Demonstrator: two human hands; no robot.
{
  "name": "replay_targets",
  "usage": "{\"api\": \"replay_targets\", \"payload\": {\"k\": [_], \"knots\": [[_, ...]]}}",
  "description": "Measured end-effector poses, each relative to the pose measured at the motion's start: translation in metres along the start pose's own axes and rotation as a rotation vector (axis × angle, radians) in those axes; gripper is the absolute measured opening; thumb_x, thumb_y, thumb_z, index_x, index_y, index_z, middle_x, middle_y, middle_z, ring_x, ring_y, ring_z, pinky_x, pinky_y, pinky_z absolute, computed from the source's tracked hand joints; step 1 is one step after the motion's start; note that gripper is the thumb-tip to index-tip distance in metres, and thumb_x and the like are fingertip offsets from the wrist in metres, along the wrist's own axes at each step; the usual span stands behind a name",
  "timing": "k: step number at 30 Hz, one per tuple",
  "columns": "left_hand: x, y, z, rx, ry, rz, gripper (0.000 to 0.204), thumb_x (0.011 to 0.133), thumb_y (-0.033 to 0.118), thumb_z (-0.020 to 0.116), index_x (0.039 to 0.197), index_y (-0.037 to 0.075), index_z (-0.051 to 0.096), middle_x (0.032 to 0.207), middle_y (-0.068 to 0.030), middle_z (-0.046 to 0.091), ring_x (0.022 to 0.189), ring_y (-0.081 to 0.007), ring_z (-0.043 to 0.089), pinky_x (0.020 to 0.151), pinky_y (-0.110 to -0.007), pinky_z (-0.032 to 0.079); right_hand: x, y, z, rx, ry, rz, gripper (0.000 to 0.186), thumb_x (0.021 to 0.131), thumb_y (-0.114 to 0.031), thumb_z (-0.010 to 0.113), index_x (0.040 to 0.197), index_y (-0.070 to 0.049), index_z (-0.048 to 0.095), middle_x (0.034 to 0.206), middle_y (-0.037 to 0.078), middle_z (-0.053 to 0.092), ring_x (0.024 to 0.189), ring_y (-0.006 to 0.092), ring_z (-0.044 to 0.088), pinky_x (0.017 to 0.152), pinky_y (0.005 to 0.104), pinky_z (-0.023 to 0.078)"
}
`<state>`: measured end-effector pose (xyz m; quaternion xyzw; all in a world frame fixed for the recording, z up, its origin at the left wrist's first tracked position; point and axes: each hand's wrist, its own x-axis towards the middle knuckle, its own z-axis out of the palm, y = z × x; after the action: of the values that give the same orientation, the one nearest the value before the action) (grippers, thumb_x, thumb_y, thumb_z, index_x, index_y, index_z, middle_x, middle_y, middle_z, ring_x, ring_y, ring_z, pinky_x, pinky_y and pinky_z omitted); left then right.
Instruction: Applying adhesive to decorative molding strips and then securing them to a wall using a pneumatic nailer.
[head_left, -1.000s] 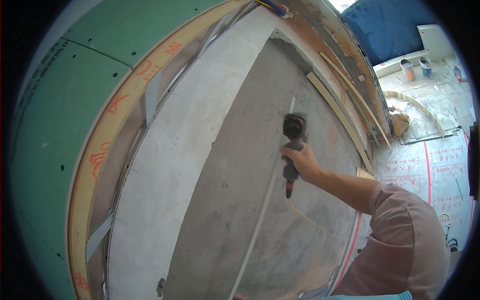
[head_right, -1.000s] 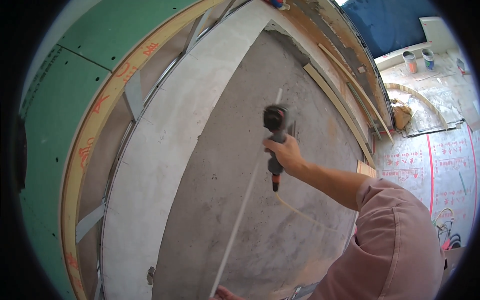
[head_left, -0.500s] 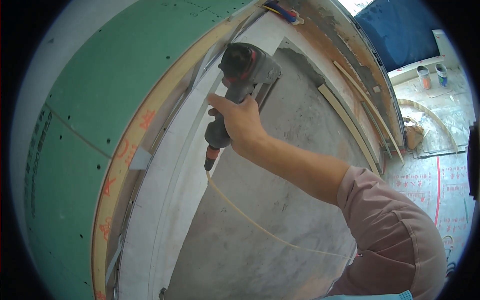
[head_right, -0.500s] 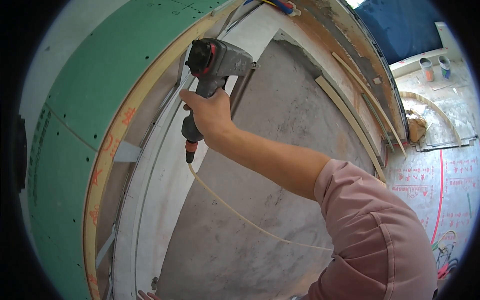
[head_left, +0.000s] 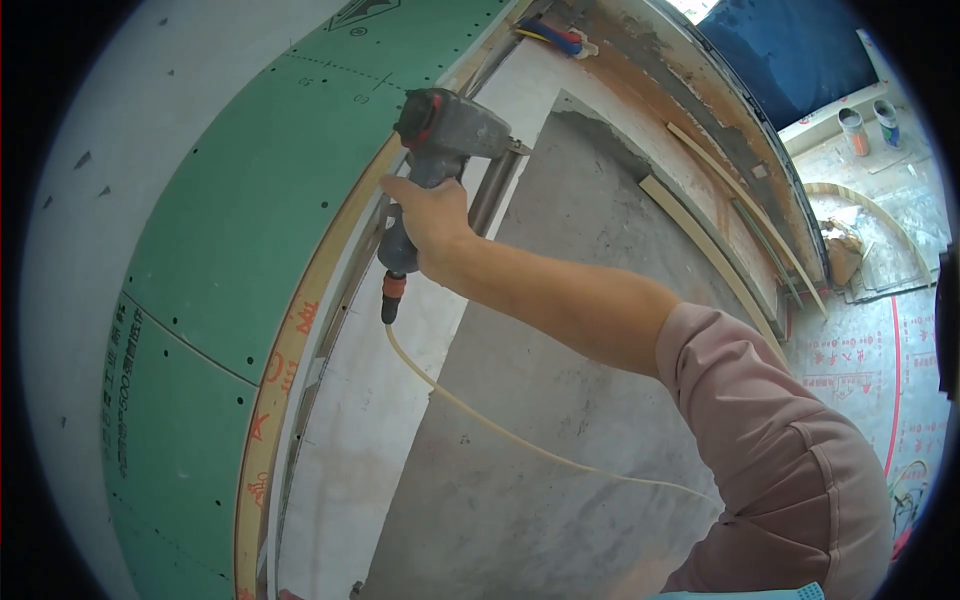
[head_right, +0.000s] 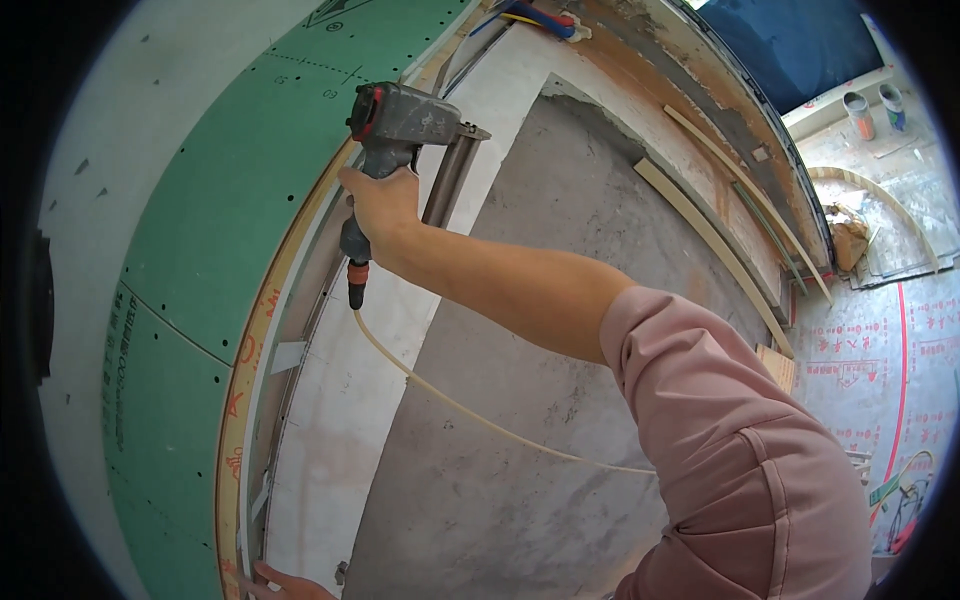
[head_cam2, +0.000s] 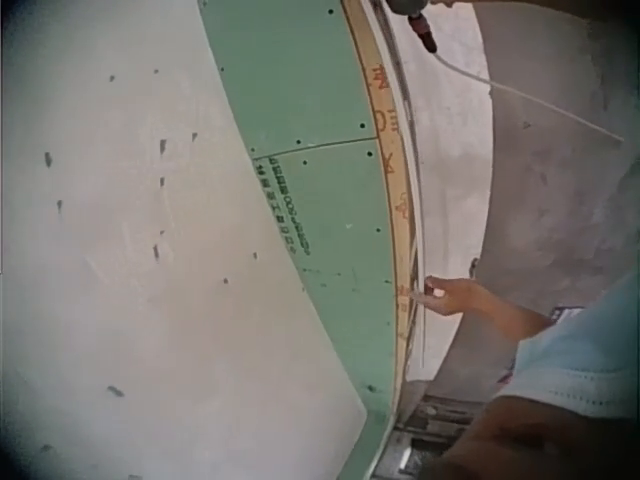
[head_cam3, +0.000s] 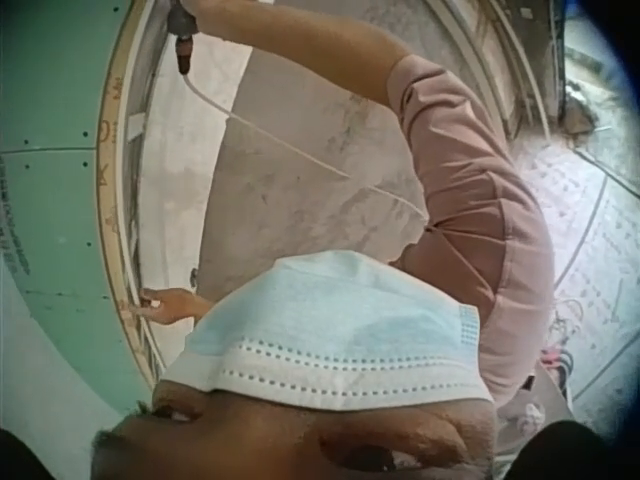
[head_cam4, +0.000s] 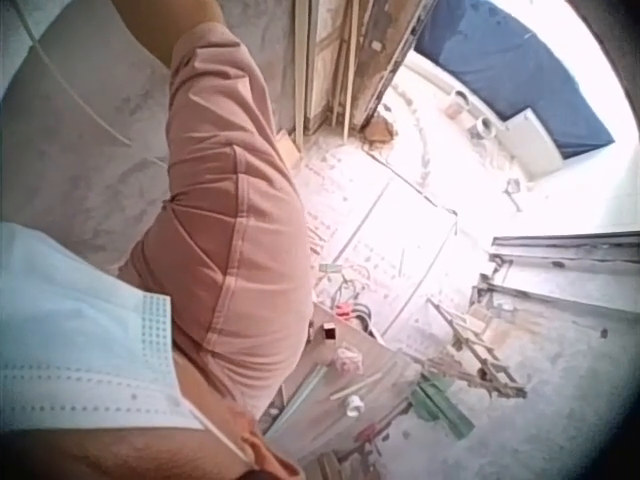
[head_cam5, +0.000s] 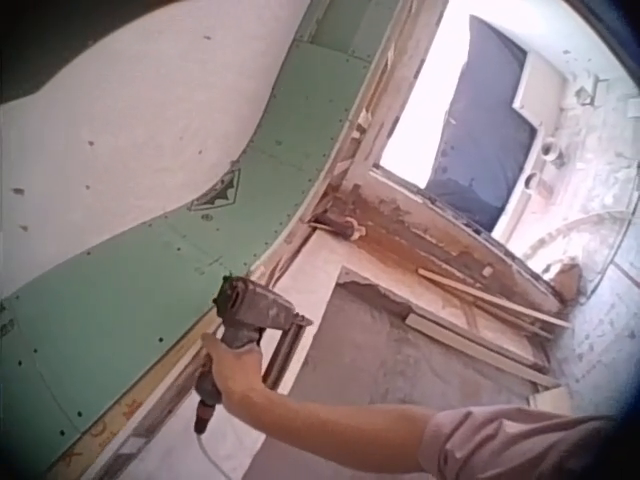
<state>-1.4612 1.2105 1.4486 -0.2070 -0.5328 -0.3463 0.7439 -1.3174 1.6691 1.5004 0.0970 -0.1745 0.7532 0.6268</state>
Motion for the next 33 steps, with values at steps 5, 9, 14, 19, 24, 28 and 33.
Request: {"api": "replay_targets", "payload": {"k": [5, 9, 14, 19, 24, 28, 33], "knots": [[0.034, -0.045, -0.001, 0.734, 0.045, 0.353, 0.059, 0.102, 0.060, 0.039, 0.130, 0.017, 0.068, 0.103, -0.0144, 0.068, 0.084, -0.0299, 0.063, 0.075, -0.049, 0.043, 0.019, 0.007, 0.008, -0.004, 0.028, -0.063, 0.024, 0.082, -0.015, 0.073, 0.089, 0.002, 0.057, 0.073, 0.008, 0.058, 0.059, 0.0182, 0.057, 0.053, 0.0375, 0.048], [0.040, -0.024, -0.008, 0.825, 0.141, 0.525, 0.050, 0.103, 0.056, 0.039, 0.124, 0.023, 0.071, 0.106, -0.0121, 0.068, 0.091, -0.0304, 0.062, 0.079, -0.050, 0.040, 0.029, 0.024, 0.016, -0.085, 0.170, -0.108, 0.020, 0.081, -0.013, 0.072, 0.081, 0.001, 0.058, 0.070, 0.008, 0.060, 0.059, 0.0187, 0.060, 0.053, 0.0370, 0.047], [0.057, -0.039, 0.000, 0.421, 0.144, 0.756, 0.041, 0.105, 0.044, 0.045, 0.119, 0.016, 0.071, 0.119, -0.0127, 0.064, 0.113, -0.0365, 0.058, 0.091, -0.057, 0.040, 0.022, 0.015, 0.017, -0.158, 0.158, -0.058, 0.024, 0.080, -0.017, 0.074, 0.085, 0.003, 0.061, 0.074, 0.011, 0.064, 0.063, 0.0209, 0.063, 0.058, 0.0374, 0.050], [0.062, -0.054, 0.003, 0.295, 0.039, 0.800, 0.037, 0.106, 0.036, 0.048, 0.124, 0.012, 0.069, 0.130, -0.0153, 0.062, 0.123, -0.0387, 0.056, 0.099, -0.060, 0.038, 0.003, 0.008, 0.022, -0.268, 0.158, -0.004, 0.036, 0.078, -0.026, 0.076, 0.093, 0.003, 0.062, 0.082, 0.014, 0.066, 0.071, 0.0256, 0.065, 0.067, 0.0404, 0.052], [0.067, -0.055, -0.004, 0.311, -0.035, 0.829, 0.032, 0.105, 0.028, 0.051, 0.127, 0.011, 0.068, 0.136, -0.0142, 0.061, 0.124, -0.0363, 0.058, 0.104, -0.059, 0.037, -0.001, 0.021, 0.026, -0.242, 0.115, -0.014, 0.040, 0.077, -0.026, 0.077, 0.100, 0.004, 0.062, 0.089, 0.016, 0.067, 0.077, 0.0272, 0.067, 0.072, 0.0407, 0.053], [0.075, -0.058, -0.004, 0.329, -0.050, 0.810, 0.030, 0.104, 0.024, 0.055, 0.127, 0.012, 0.068, 0.135, -0.0137, 0.062, 0.124, -0.0346, 0.058, 0.107, -0.057, 0.034, -0.005, 0.013, 0.027, -0.277, 0.100, -0.017, 0.041, 0.078, -0.025, 0.076, 0.102, 0.004, 0.061, 0.090, 0.017, 0.067, 0.080, 0.0281, 0.067, 0.073, 0.0397, 0.053], [0.082, -0.068, 0.006, 0.415, -0.059, 0.798, 0.028, 0.104, 0.023, 0.055, 0.127, 0.015, 0.069, 0.134, -0.0145, 0.062, 0.125, -0.0349, 0.057, 0.107, -0.059, 0.034, 0.002, 0.009, 0.028, -0.249, 0.104, -0.017, 0.042, 0.077, -0.025, 0.078, 0.101, 0.005, 0.061, 0.090, 0.017, 0.067, 0.079, 0.0282, 0.067, 0.072, 0.0401, 0.053]]}}
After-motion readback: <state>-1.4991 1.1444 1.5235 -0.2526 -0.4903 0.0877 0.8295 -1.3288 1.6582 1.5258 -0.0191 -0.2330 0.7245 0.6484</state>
